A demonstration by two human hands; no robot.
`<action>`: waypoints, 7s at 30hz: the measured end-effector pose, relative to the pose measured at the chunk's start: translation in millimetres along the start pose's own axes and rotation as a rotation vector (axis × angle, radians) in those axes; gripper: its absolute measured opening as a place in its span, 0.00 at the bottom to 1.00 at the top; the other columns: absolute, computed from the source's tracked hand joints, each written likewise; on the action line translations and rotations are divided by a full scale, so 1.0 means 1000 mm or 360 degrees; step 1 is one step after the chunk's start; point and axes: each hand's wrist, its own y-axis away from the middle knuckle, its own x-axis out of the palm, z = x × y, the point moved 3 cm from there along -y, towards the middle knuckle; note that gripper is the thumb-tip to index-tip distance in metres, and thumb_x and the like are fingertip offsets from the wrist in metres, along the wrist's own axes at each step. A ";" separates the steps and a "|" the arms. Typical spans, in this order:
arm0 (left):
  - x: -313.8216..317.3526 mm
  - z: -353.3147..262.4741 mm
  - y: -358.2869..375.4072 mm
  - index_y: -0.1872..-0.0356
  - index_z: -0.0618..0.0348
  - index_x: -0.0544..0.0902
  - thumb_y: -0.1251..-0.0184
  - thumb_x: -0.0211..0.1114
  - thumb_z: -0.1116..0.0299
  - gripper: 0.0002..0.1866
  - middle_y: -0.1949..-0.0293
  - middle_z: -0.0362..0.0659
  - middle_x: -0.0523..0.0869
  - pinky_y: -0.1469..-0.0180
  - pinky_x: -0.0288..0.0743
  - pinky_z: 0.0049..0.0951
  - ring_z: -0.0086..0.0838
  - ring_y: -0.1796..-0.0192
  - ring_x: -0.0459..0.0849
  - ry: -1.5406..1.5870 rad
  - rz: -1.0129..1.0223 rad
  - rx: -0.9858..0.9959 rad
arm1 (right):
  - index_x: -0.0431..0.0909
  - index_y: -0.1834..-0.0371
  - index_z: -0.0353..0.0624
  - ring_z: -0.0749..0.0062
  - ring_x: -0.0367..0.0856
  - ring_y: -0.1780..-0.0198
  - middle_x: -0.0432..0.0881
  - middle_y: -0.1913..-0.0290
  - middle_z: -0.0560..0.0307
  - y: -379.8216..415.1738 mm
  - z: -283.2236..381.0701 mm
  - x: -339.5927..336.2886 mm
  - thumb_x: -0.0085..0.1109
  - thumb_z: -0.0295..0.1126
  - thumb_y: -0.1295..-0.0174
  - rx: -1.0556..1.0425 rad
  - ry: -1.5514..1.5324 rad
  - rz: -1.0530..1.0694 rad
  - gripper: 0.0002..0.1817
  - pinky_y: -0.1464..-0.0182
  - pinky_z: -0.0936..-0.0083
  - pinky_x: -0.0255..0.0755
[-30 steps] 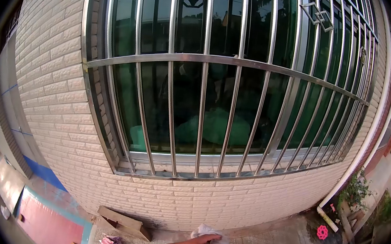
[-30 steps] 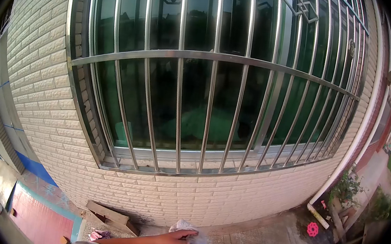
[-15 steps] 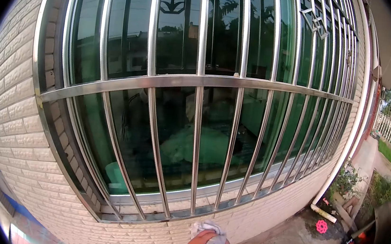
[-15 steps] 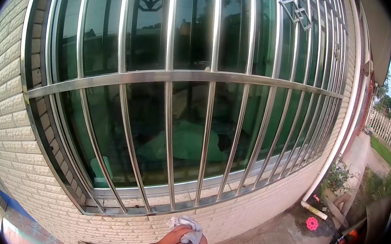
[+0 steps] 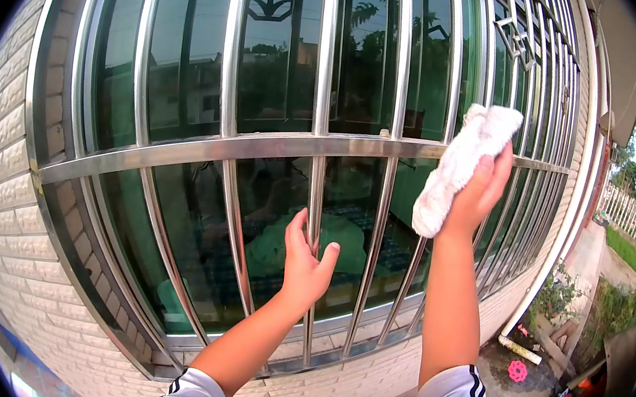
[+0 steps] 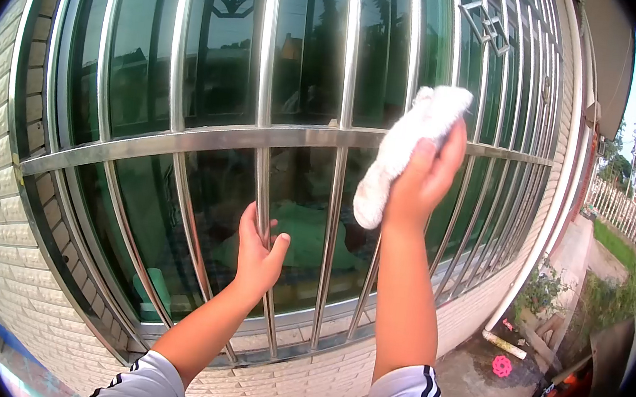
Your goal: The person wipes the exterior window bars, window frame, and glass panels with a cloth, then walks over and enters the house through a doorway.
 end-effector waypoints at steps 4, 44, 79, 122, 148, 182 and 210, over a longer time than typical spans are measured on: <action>-0.002 0.003 0.004 0.40 0.66 0.67 0.34 0.59 0.75 0.22 0.70 0.41 0.75 0.63 0.73 0.30 0.27 0.71 0.74 -0.0057 0.0070 0.0055 | 0.81 0.57 0.37 0.54 0.77 0.47 0.81 0.52 0.46 -0.012 0.011 0.098 0.56 0.38 0.38 -0.1147 0.0867 0.1082 0.15 0.36 0.60 0.65; -0.003 0.013 0.020 0.37 0.67 0.66 0.33 0.55 0.77 0.22 0.61 0.48 0.75 0.55 0.73 0.33 0.35 0.62 0.76 0.0019 0.0131 0.0114 | 0.77 0.54 0.36 0.46 0.79 0.53 0.81 0.57 0.44 0.040 -0.012 0.069 0.68 0.30 0.50 -0.0174 0.0770 0.0202 0.20 0.46 0.58 0.72; 0.045 -0.188 -0.188 0.64 0.64 0.86 0.42 0.67 0.67 0.11 0.66 0.52 0.87 0.55 0.79 0.39 0.44 0.61 0.85 -0.1438 0.0843 0.0483 | 0.74 0.48 0.38 0.55 0.82 0.51 0.82 0.55 0.44 -0.016 -0.073 -0.009 0.60 0.30 0.41 0.0131 0.0569 0.0285 0.18 0.48 0.65 0.73; 0.448 -0.169 0.229 0.73 0.59 0.81 0.48 0.68 0.69 0.06 0.70 0.47 0.84 0.57 0.78 0.38 0.41 0.61 0.85 0.0159 0.2306 0.0773 | 0.76 0.51 0.34 0.64 0.83 0.58 0.82 0.59 0.52 0.261 0.308 -0.600 0.53 0.22 0.45 0.2669 0.0940 -0.0704 0.17 0.54 0.68 0.78; -0.007 0.000 -0.008 0.58 0.59 0.70 0.33 0.61 0.71 0.09 0.71 0.33 0.72 0.68 0.65 0.19 0.16 0.70 0.69 0.0053 0.0003 -0.0324 | 0.77 0.48 0.36 0.47 0.73 0.40 0.74 0.37 0.44 0.017 -0.029 -0.080 0.65 0.23 0.54 -0.0465 0.0718 0.0595 0.25 0.38 0.60 0.67; 0.003 0.007 0.002 0.63 0.58 0.71 0.35 0.59 0.72 0.05 0.74 0.31 0.68 0.71 0.57 0.17 0.13 0.73 0.63 0.0277 0.0041 -0.0211 | 0.72 0.51 0.35 0.38 0.80 0.54 0.80 0.53 0.37 0.043 -0.086 -0.028 0.70 0.35 0.46 0.0295 0.1131 0.0566 0.24 0.51 0.57 0.74; 0.010 -0.005 0.002 0.66 0.59 0.67 0.42 0.66 0.80 0.14 0.75 0.33 0.65 0.69 0.65 0.18 0.15 0.73 0.63 0.0232 -0.0047 -0.0369 | 0.68 0.44 0.33 0.36 0.81 0.55 0.82 0.58 0.33 0.132 -0.088 -0.107 0.62 0.40 0.40 0.0771 0.1107 0.0902 0.26 0.53 0.54 0.75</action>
